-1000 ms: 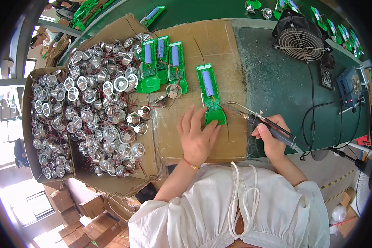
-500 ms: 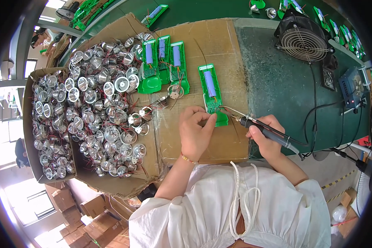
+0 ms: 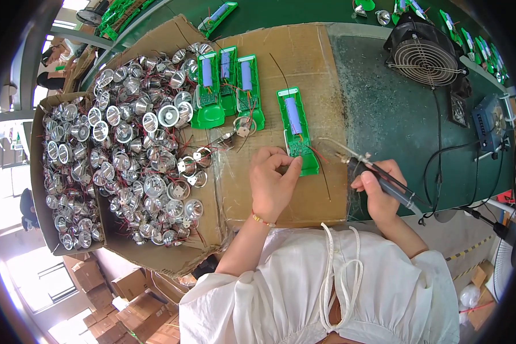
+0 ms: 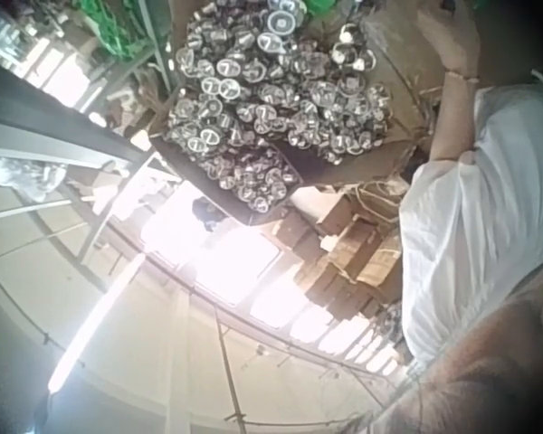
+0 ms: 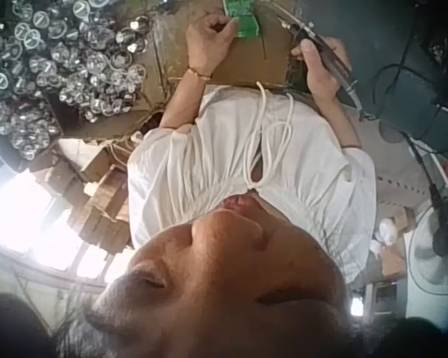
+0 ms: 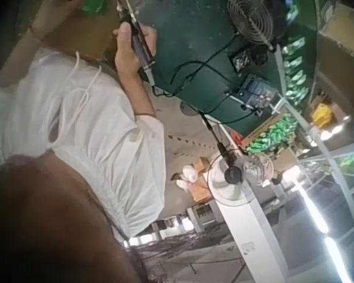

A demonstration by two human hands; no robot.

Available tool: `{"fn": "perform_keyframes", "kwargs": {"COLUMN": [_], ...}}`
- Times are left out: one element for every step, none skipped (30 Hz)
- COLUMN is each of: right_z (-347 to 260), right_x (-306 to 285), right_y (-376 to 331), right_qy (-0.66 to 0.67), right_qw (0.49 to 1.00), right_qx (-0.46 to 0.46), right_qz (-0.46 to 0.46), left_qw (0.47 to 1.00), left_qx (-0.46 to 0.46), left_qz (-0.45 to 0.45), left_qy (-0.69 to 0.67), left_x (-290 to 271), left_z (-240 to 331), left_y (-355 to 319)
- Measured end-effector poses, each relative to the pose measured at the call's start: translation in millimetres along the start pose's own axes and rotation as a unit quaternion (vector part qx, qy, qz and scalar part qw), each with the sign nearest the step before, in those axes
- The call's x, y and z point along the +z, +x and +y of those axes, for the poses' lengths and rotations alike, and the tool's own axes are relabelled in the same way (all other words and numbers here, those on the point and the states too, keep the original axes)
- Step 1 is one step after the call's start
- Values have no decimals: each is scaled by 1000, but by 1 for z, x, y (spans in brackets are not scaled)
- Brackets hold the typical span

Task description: The person solders electrical wires onto a circuit board with a soldering iron, working within a light housing on an assembly line.

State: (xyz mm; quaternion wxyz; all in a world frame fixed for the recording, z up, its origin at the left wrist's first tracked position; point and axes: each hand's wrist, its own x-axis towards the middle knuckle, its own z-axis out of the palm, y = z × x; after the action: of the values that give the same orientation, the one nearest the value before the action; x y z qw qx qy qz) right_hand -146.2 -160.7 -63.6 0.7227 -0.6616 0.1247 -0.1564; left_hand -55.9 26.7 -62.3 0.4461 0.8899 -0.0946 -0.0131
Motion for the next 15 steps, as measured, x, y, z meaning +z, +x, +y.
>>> {"fn": "perform_keyframes", "kwargs": {"right_z": [-2,-5,-3,0,-4,0,3,4,-11,-9,-7,-10,-8,-5,-2], "right_x": [-3,-6,-13,-24,-28,-32,-42,-48,-46,-42,-38,-28,-22,-17,-10], "right_y": [2,3,4,9,16,26,35,42,47,46,45,41,39,37,39], "right_qy": [-20,-41,-55,-103,-124,-143,-213,-281,-234,-197,-159,-159,-140,-145,-180], "right_qw": [1000,998,996,984,967,931,930,923,962,971,978,975,972,968,951], "right_qx": [-19,-39,-54,-138,-210,-305,-258,-210,-108,-101,-94,-140,-181,-201,-253], "right_qz": [13,26,50,53,78,142,150,157,95,95,94,70,54,42,7], "left_qw": [1000,1000,1000,1000,1000,1000,1000,1000,1000,1000,1000,1000,1000,997,988], "left_qx": [1,0,0,0,-6,-10,-9,-7,-2,1,-10,-25,-22,-47,-74], "left_qz": [-1,-2,-1,0,0,-2,-2,1,2,1,-4,-8,-11,15,44], "left_qy": [-1,-2,-1,0,-2,-7,-6,0,6,5,5,6,3,-65,-129], "left_x": [0,0,-1,-2,-2,-1,-1,-2,-1,-2,-5,-8,-8,-9,-12], "left_z": [0,-1,-1,0,1,2,2,2,1,2,3,3,6,8,8], "left_y": [0,0,0,-1,-1,-1,-1,-2,0,1,1,-2,-4,-7,-9]}}
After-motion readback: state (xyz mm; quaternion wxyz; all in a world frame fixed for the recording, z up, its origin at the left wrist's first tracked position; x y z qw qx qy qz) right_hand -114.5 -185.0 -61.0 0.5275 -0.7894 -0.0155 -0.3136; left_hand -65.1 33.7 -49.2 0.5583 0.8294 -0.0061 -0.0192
